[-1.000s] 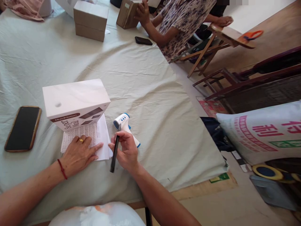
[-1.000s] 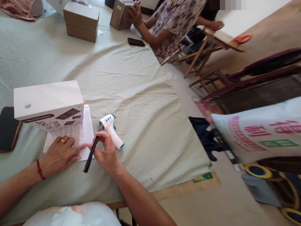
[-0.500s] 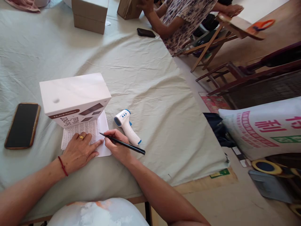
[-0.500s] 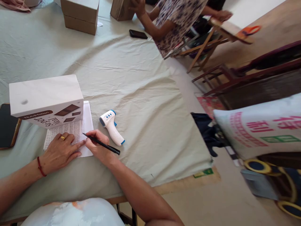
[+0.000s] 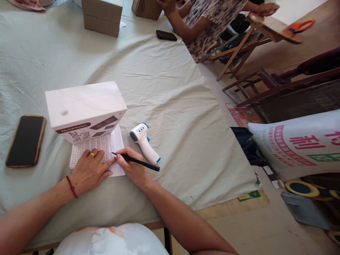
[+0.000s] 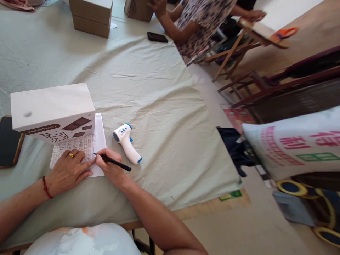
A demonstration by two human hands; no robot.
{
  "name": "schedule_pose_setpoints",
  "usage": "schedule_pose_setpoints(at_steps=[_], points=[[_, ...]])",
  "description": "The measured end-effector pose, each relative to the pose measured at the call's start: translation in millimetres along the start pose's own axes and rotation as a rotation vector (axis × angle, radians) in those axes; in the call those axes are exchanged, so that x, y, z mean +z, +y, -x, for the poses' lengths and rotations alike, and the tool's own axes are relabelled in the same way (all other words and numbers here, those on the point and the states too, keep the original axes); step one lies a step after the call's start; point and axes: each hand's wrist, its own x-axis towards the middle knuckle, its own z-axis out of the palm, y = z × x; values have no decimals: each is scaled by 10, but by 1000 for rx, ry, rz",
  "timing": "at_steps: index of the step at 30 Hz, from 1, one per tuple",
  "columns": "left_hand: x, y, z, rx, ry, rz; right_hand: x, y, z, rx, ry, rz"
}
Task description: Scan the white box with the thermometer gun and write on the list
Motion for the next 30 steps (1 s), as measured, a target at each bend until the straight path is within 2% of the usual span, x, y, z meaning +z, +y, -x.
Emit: schedule_pose_setpoints(at_steps=[19,30], points=[[-8,-6,4,2,4,-14,3,38,14,-145,17,29],[0,-2,-2,3,5,-19,12,50,8,-173,43,26]])
